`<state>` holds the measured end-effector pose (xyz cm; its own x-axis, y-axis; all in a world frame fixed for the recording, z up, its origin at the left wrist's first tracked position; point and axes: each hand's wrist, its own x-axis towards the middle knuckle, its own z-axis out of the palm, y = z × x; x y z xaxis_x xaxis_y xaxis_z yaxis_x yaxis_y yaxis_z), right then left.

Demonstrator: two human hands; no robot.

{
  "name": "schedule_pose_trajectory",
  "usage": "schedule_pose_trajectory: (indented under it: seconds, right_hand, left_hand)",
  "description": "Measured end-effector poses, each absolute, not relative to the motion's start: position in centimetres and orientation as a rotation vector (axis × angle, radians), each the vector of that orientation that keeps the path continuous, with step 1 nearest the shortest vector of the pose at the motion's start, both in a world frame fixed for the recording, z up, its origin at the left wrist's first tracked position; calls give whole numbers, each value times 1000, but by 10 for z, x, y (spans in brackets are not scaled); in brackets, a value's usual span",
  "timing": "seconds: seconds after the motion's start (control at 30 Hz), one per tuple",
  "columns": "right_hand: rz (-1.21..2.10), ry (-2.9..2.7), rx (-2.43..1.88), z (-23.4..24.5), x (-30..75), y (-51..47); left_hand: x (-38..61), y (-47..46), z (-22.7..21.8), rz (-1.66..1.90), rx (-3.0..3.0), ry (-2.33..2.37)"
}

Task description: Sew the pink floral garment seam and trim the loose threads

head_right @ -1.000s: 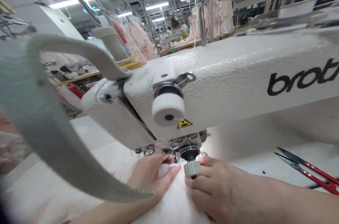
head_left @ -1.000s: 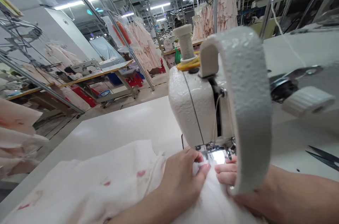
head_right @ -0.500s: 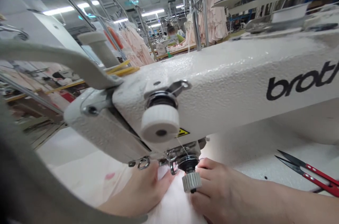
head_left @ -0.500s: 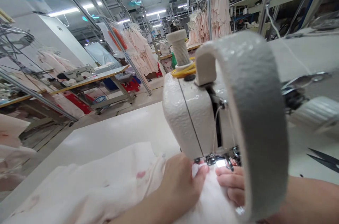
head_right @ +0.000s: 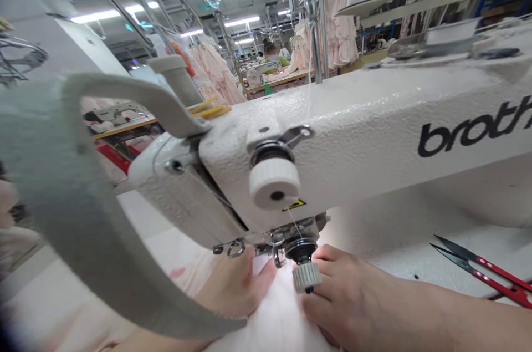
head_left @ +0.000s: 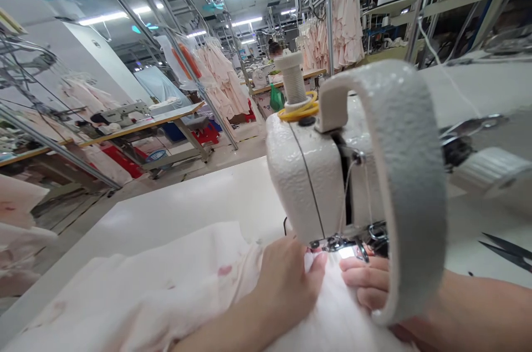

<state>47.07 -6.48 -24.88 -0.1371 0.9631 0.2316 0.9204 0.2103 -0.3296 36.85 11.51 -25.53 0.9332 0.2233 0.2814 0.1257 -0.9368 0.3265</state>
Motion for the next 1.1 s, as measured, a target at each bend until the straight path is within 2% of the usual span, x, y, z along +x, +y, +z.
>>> schedule_pose_trajectory:
  seconds: [0.2, 0.43, 0.6, 0.7, 0.77, 0.87, 0.93, 1.03, 1.1]
  right_hand:
    - [126, -2054, -1748, -259, 471, -66]
    - [11, -2063, -1729, -254, 472, -68]
    - [-146, -1980, -1682, -259, 472, -68]
    - [-80, -1970, -1638, -267, 475, -65]
    - [-72, -1966, -1597, -271, 477, -66]
    - [-179, -1903, -1550, -266, 476, -74]
    - [-244, -1927, -1424, -258, 470, -85]
    - [-321, -2131, -1165, -246, 456, -101]
    - [-292, -2248, -1177, -245, 448, -108]
  left_hand:
    - [371, 119, -263, 359, 2817, 319]
    - [375, 126, -270, 451, 2807, 319]
    - [357, 129, -239, 800, 2778, -155]
    - [332, 109, -222, 819, 2790, -500]
    - [315, 85, -220, 763, 2951, -571]
    - [297, 50, -227, 561, 3332, -300]
    - [292, 37, -233, 494, 3351, -18]
    - [290, 34, -236, 500, 2899, 378]
    - [292, 37, -237, 493, 2564, 555]
